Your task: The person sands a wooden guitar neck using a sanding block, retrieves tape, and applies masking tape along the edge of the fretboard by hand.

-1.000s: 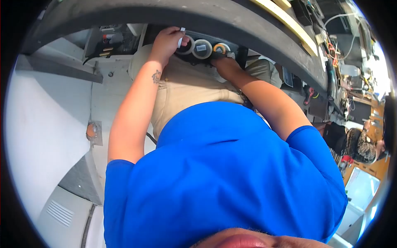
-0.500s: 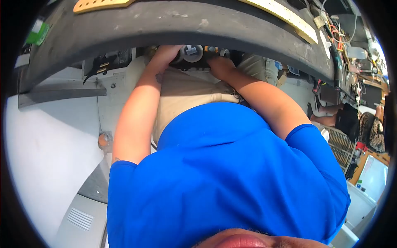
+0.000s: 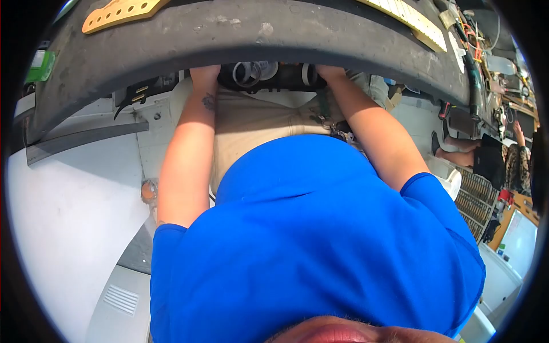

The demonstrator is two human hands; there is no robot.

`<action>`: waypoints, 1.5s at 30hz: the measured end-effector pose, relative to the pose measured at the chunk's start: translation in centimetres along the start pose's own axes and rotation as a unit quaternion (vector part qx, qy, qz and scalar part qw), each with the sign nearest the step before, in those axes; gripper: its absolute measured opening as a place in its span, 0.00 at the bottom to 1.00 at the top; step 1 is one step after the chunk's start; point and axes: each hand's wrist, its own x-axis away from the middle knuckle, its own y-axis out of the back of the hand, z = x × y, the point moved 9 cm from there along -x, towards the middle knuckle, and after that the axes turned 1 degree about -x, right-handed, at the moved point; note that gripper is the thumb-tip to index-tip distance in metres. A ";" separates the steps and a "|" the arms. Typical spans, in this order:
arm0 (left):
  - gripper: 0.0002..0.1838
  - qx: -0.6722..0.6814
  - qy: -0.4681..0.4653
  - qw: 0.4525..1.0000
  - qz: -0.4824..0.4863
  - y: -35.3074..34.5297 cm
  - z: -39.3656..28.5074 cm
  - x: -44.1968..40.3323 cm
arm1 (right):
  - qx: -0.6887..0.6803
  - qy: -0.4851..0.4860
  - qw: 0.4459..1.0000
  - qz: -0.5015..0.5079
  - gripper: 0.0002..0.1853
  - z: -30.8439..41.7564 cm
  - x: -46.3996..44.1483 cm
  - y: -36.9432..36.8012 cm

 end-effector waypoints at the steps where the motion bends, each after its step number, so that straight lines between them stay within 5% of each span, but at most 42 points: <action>1: 0.34 0.180 0.095 0.979 0.012 0.7 -0.2 0.1 | 0.093 0.064 0.994 0.006 0.27 0.7 0.1 -0.8; 2: 0.34 0.353 0.187 0.916 0.022 0.7 -1.0 0.4 | 0.080 0.047 0.995 0.027 0.26 0.0 0.2 -1.8; 4: 0.35 0.492 0.279 0.821 0.072 -0.9 -1.3 1.2 | 0.054 0.016 0.996 0.069 0.23 -0.1 0.3 -2.8; 7: 0.36 0.440 0.294 0.831 0.172 -3.1 -0.1 1.3 | 0.052 0.014 0.992 0.116 0.22 1.2 0.5 -2.7; 10: 0.37 0.395 0.255 0.864 0.182 -3.9 0.2 0.1 | 0.056 0.066 0.994 0.063 0.21 6.5 1.5 0.8; 13: 0.37 0.356 0.220 0.890 0.181 -4.4 0.1 -0.4 | 0.091 0.069 0.987 0.112 0.20 8.3 1.5 0.0; 16: 0.37 0.325 0.196 0.908 0.176 -4.3 0.5 -0.5 | 0.068 -0.036 0.996 0.054 0.20 7.1 1.3 1.8; 19: 0.37 0.298 0.177 0.923 0.167 -4.0 0.9 -0.5 | -0.001 0.042 0.993 0.113 0.23 8.1 1.4 1.4; 22: 0.37 0.281 0.162 0.931 0.168 -4.3 0.9 -0.3 | 0.003 0.055 0.955 0.292 0.26 10.0 2.9 -4.7; 25: 0.38 0.254 0.132 0.945 0.158 -4.4 1.3 -0.5 | -0.029 0.238 0.947 0.213 0.28 15.9 4.5 -3.5; 27: 0.38 0.224 0.094 0.959 0.144 -3.9 1.0 -0.9 | 0.023 0.237 0.957 0.164 0.28 17.2 4.7 -3.0; 34: 0.38 0.253 0.133 0.949 0.132 -3.5 0.1 -0.7 | -0.008 0.057 0.963 0.264 0.26 14.1 1.6 -1.6; 40: 0.37 0.254 0.133 0.949 0.130 -2.7 -0.2 -1.2 | 0.094 0.020 0.984 0.149 0.22 4.5 0.7 -0.3; 41: 0.37 0.254 0.130 0.949 0.130 -2.6 -0.2 -1.5 | 0.122 -0.011 0.962 0.244 0.23 2.6 2.1 -2.0; 45: 0.36 0.249 0.137 0.950 0.127 -1.5 -0.3 -2.5 | 0.099 -0.052 0.971 0.213 0.33 3.5 2.7 -0.6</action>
